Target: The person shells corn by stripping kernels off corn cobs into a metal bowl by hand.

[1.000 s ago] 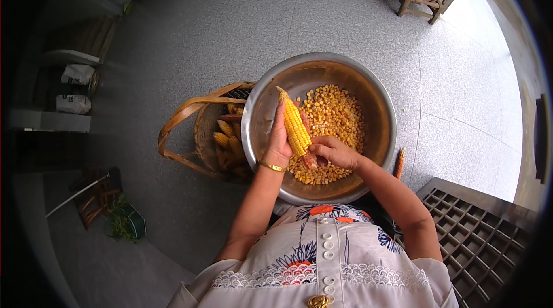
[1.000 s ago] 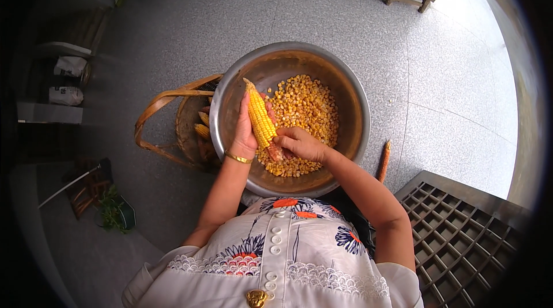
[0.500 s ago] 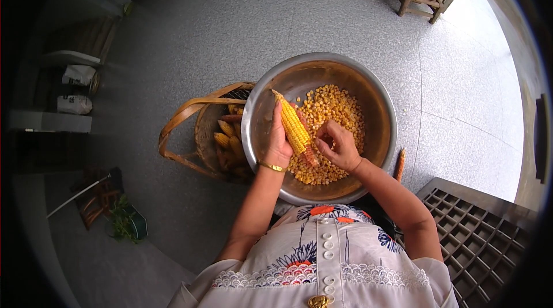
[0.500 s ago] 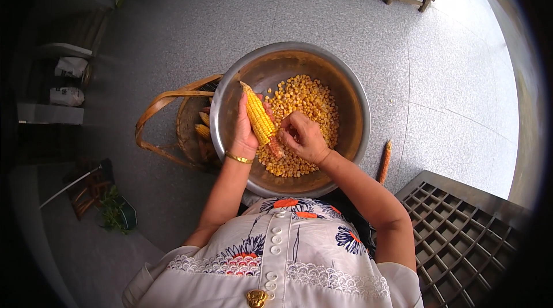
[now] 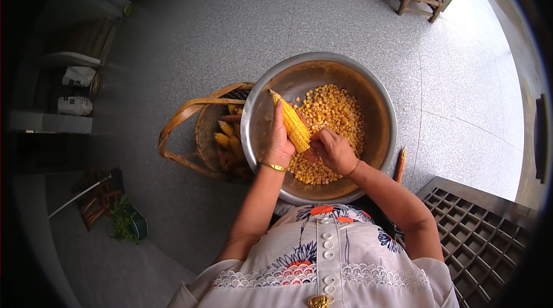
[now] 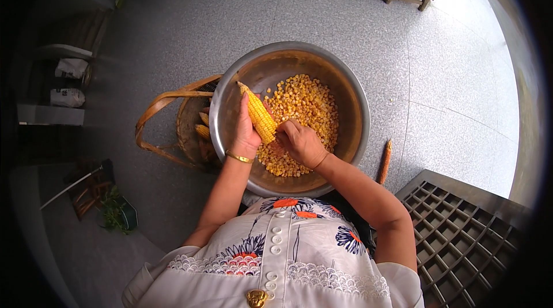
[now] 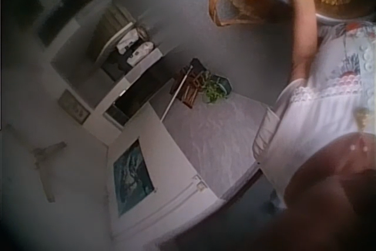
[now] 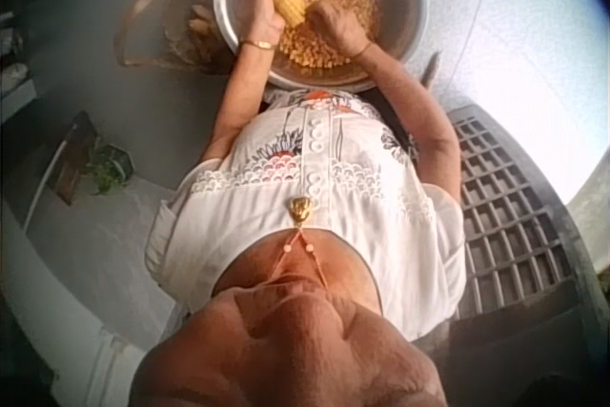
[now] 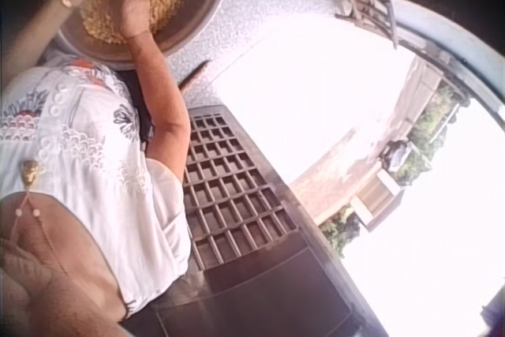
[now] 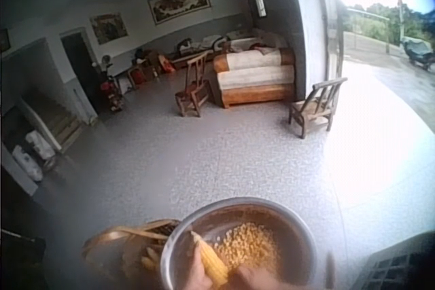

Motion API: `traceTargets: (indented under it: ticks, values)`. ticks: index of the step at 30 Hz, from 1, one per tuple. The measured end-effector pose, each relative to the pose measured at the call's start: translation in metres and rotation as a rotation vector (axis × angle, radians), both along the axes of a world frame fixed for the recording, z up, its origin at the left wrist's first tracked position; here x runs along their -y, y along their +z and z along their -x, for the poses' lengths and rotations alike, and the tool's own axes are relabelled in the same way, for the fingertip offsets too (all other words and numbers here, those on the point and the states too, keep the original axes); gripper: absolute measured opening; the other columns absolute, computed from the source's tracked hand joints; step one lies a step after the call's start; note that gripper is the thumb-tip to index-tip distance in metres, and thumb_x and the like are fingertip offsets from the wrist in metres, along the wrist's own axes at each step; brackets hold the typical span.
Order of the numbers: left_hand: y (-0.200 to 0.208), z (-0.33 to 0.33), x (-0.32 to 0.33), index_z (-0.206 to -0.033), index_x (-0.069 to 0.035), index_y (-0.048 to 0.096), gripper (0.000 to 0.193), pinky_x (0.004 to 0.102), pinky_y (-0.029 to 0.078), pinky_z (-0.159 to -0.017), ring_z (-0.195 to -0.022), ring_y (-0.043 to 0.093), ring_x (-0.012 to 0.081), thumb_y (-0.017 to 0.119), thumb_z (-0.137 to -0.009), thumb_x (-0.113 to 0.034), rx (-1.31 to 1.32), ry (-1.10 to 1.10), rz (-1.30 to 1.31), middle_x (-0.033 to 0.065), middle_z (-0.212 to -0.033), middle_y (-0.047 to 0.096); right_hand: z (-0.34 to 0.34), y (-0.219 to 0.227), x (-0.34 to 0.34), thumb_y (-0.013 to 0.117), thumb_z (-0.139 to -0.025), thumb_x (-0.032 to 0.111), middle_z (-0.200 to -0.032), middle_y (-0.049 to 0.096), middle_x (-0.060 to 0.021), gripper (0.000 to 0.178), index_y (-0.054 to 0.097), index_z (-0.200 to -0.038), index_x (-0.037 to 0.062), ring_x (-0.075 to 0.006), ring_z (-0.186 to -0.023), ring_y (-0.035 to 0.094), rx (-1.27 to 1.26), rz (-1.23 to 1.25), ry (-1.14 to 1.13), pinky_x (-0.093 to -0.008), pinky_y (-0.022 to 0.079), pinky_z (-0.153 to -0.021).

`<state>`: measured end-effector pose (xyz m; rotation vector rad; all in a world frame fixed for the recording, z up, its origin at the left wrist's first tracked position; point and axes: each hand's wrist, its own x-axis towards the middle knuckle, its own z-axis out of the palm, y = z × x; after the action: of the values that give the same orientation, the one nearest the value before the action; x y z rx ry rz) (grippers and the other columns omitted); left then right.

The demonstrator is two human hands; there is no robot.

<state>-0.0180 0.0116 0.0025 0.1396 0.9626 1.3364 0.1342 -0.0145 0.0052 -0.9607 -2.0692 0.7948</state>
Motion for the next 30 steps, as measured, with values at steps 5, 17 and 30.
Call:
traceTargets:
  ticks: [5, 17, 30]
  values:
    - [0.002, -0.008, -0.001, -0.092, -0.009, 0.045, 0.031, 0.0259, 0.045, -0.05, -0.055, 0.052, 0.0134, 0.057, -0.079, -0.035, -0.288, 0.051, -0.191, 0.004, -0.068, 0.051, 0.002, 0.003, -0.005, 0.055, -0.079, 0.01, -0.06, 0.053, -0.0061, 0.012, 0.05, -0.075, 0.0008, -0.0135, -0.053, 0.052, -0.222, 0.73, -0.062, -0.0257, 0.041, -0.048]
    - [0.012, 0.003, -0.003, -0.091, -0.009, 0.045, 0.032, 0.0251, 0.044, -0.049, -0.054, 0.051, 0.0141, 0.052, -0.081, -0.038, -0.109, 0.1, -0.223, 0.0052, -0.065, 0.051, -0.017, 0.01, -0.021, 0.055, -0.078, 0.005, -0.068, 0.05, -0.0005, 0.006, 0.049, -0.079, 0.0044, -0.0088, -0.058, 0.051, -0.601, 1.153, 0.284, -0.0203, 0.041, -0.051]
    - [-0.002, 0.001, -0.003, -0.086, -0.009, 0.046, 0.03, 0.0255, 0.045, -0.049, -0.055, 0.052, 0.014, 0.054, -0.08, -0.038, -0.064, 0.101, -0.066, 0.0048, -0.066, 0.051, -0.004, 0.005, -0.009, 0.062, -0.069, 0.011, -0.076, 0.052, -0.0065, 0.019, 0.052, -0.085, 0.0052, -0.023, -0.061, 0.055, 0.05, -0.202, 0.105, -0.0313, 0.046, -0.051]
